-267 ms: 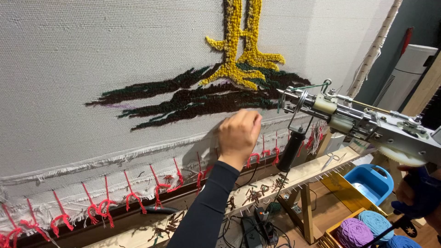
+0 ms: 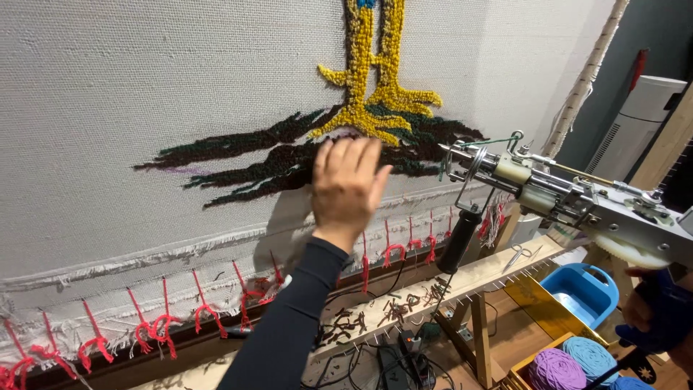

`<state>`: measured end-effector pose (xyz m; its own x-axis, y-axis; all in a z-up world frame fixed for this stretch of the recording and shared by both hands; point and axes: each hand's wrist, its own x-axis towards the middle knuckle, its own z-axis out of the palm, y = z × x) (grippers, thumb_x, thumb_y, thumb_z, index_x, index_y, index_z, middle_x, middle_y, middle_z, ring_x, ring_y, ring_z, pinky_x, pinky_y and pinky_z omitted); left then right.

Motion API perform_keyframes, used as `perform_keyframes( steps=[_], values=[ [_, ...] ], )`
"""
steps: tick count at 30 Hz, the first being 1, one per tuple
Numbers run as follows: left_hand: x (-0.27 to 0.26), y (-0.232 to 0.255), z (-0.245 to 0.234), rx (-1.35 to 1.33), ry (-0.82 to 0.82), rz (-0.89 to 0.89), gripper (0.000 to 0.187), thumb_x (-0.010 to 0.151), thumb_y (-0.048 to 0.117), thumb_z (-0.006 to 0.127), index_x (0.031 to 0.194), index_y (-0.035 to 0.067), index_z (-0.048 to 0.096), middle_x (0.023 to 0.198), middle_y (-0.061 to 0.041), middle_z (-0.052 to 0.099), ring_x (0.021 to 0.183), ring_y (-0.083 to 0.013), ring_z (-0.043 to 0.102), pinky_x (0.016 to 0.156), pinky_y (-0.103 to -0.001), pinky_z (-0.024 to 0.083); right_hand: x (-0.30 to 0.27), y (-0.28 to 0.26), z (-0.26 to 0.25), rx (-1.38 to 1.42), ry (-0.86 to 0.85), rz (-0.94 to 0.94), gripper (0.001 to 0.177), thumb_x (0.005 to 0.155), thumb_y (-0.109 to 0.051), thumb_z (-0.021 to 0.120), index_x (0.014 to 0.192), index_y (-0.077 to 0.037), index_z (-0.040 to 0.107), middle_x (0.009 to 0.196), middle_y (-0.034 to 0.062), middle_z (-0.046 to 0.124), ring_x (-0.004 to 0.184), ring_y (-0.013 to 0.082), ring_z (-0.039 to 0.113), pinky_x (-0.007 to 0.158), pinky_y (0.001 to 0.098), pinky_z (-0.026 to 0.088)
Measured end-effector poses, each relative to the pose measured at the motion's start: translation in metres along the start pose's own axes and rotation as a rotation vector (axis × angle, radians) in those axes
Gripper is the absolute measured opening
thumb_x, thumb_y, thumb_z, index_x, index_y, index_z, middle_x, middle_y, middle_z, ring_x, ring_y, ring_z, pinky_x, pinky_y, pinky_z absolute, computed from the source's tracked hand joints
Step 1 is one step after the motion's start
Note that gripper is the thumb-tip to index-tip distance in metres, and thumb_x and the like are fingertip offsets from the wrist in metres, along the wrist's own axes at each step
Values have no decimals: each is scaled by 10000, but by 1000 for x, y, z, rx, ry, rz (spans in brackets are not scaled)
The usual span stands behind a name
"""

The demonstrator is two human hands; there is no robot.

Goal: The person uses a motorized tufting gun to punch dark green and brown yarn into a fabric stretched on a wooden frame, filling in a landscape design. They then set the gun down and use scissors to trim and even out the tufted pile, pressing the yarn flat with their hand.

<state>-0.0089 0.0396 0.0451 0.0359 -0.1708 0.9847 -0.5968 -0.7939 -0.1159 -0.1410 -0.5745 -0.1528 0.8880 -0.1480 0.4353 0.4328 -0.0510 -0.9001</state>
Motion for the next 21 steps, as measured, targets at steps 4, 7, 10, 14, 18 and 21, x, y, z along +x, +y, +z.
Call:
perform_keyframes(
  steps=[4, 7, 10, 14, 18, 21],
  values=[
    [7, -13, -9, 185, -116, 28, 581, 899, 430, 727, 1366, 95, 646, 1330, -62, 644, 1273, -242, 538, 1195, -424, 321, 2, 0, 0, 19, 2, 2, 903, 995, -721, 362, 1474, 42, 419, 591, 72, 486, 438, 197, 518, 311, 399, 471],
    [10, -8, -11, 217, -162, 21, 635, 880, 476, 731, 1369, 84, 633, 1332, -73, 633, 1278, -253, 528, 1186, -434, 306, -4, 1, -6, 29, 12, 17, 917, 1013, -732, 356, 1482, 54, 417, 606, 88, 488, 458, 214, 526, 319, 413, 493],
    [10, -1, -13, 182, -155, -2, 646, 894, 512, 722, 1342, 55, 634, 1316, -103, 642, 1258, -264, 548, 1174, -444, 322, -12, 2, -7, 38, 19, 33, 932, 1032, -743, 350, 1490, 66, 416, 622, 104, 489, 478, 231, 534, 327, 427, 515],
    [-8, 17, -6, 124, -74, -7, 603, 956, 514, 694, 1339, 52, 631, 1335, -107, 655, 1262, -257, 586, 1197, -453, 361, -22, -14, 5, 79, 27, 52, 983, 1009, -786, 359, 1506, 60, 420, 649, 94, 465, 518, 233, 512, 355, 441, 502],
    [-28, 61, 0, -465, -109, -187, 687, 944, 633, 604, 1280, 34, 642, 1280, -129, 680, 1175, -238, 652, 1054, -419, 508, -28, -32, 28, 22, 95, 87, 1023, 948, -804, 426, 1443, 90, 450, 647, 135, 469, 542, 273, 506, 406, 448, 460],
    [-26, 92, -2, -1019, -364, -406, 817, 878, 666, 629, 1356, 7, 567, 1246, -142, 652, 1059, -198, 656, 876, -361, 569, -30, -36, 38, 66, 53, 92, 1030, 946, -808, 436, 1435, 99, 454, 643, 140, 482, 543, 277, 517, 429, 443, 467]
  ],
)
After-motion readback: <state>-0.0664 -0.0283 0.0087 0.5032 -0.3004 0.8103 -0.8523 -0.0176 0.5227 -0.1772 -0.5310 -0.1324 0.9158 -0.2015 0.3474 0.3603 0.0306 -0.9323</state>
